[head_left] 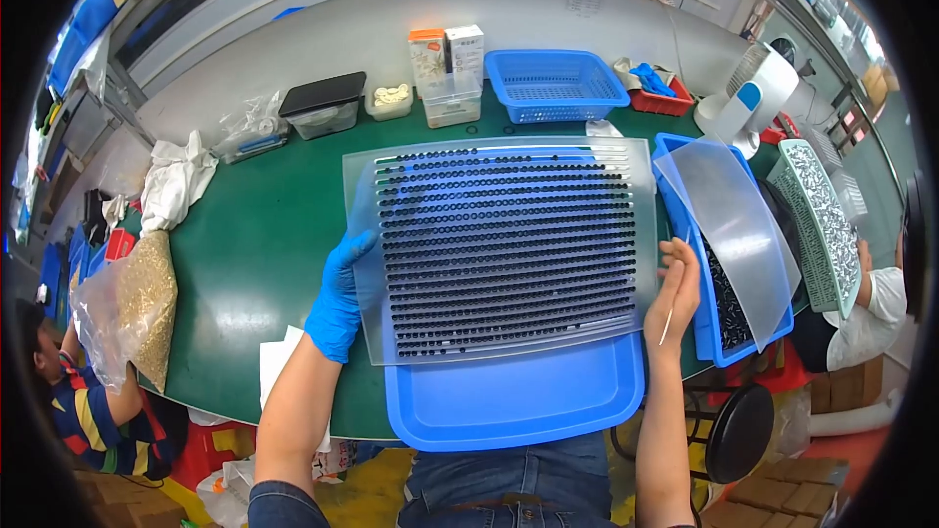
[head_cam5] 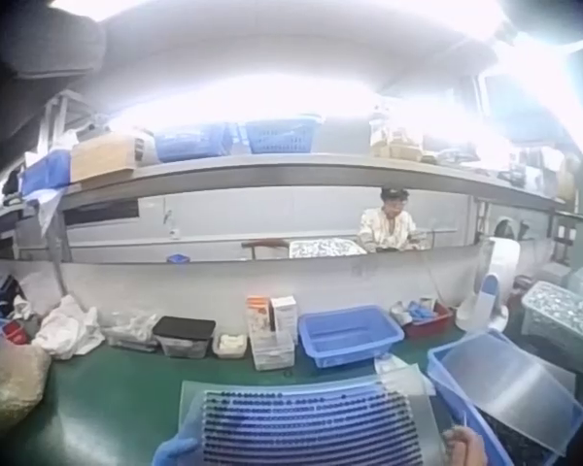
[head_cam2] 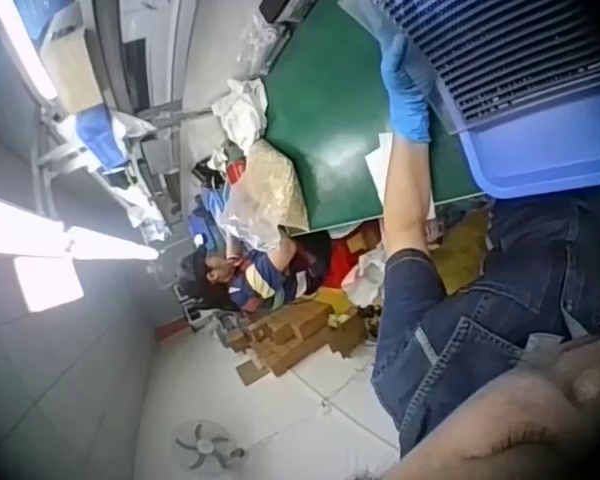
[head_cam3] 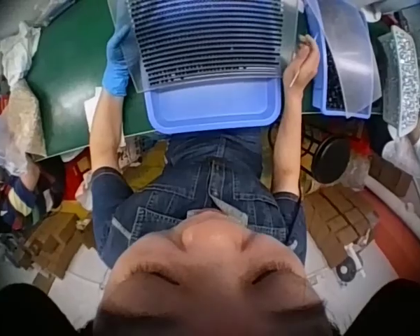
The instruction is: Sorting and arranging small black electronic components into a grid-patterned tray using a thin metal tool.
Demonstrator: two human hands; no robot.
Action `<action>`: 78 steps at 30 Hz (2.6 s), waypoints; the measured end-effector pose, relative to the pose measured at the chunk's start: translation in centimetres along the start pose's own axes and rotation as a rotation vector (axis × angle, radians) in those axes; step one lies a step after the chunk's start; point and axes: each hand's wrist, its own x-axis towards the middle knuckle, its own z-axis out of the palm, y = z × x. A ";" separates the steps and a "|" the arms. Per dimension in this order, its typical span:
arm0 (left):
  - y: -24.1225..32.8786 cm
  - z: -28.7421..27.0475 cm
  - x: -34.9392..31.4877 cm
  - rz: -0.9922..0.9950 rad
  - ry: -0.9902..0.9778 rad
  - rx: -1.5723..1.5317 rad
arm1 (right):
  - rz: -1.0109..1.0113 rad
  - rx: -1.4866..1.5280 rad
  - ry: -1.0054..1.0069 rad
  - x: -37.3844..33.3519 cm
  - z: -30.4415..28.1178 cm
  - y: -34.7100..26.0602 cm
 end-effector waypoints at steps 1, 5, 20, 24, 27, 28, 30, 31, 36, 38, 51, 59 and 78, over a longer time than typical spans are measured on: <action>0.1 0.0 -0.1 -0.001 0.022 -0.002 | 0.011 0.024 0.018 0.1 -0.1 0.1; 0.5 1.9 0.0 0.037 -0.003 0.019 | 0.063 0.019 -0.011 0.1 -2.3 -1.1; 0.9 1.1 0.2 0.037 -0.065 -0.017 | 0.125 0.562 -0.619 -2.9 -0.3 -10.1; 0.6 1.2 0.1 0.059 -0.106 -0.028 | 0.100 0.593 -0.574 -3.5 -0.4 -9.6; 0.7 1.3 -0.2 0.082 -0.116 -0.010 | 0.246 0.668 -0.605 -3.7 -0.3 -10.1; 0.9 1.2 -0.2 0.081 -0.109 0.007 | 0.225 0.668 -0.590 -3.6 0.1 -10.2; 1.2 1.4 -0.4 0.062 -0.069 0.055 | 0.173 0.628 -0.564 -3.7 0.2 -9.8; 1.2 1.6 -0.3 0.065 -0.074 0.055 | 0.168 0.628 -0.560 -3.6 0.3 -9.5; 0.7 1.2 -0.1 0.061 -0.023 0.016 | 0.339 0.700 -0.631 -2.3 0.1 -10.4; 0.8 0.9 -0.1 0.069 -0.027 0.007 | 0.388 0.656 -0.662 -1.6 0.1 -11.4; 1.1 2.0 -0.4 0.060 -0.086 0.008 | -0.450 0.401 -0.586 -1.8 5.2 -16.6; 0.9 1.3 -0.3 0.064 -0.066 0.030 | -0.537 0.270 -0.679 -2.8 7.2 -17.6; 1.0 2.1 -0.8 0.120 -0.022 0.092 | -0.446 0.385 -0.631 -0.9 4.4 -15.0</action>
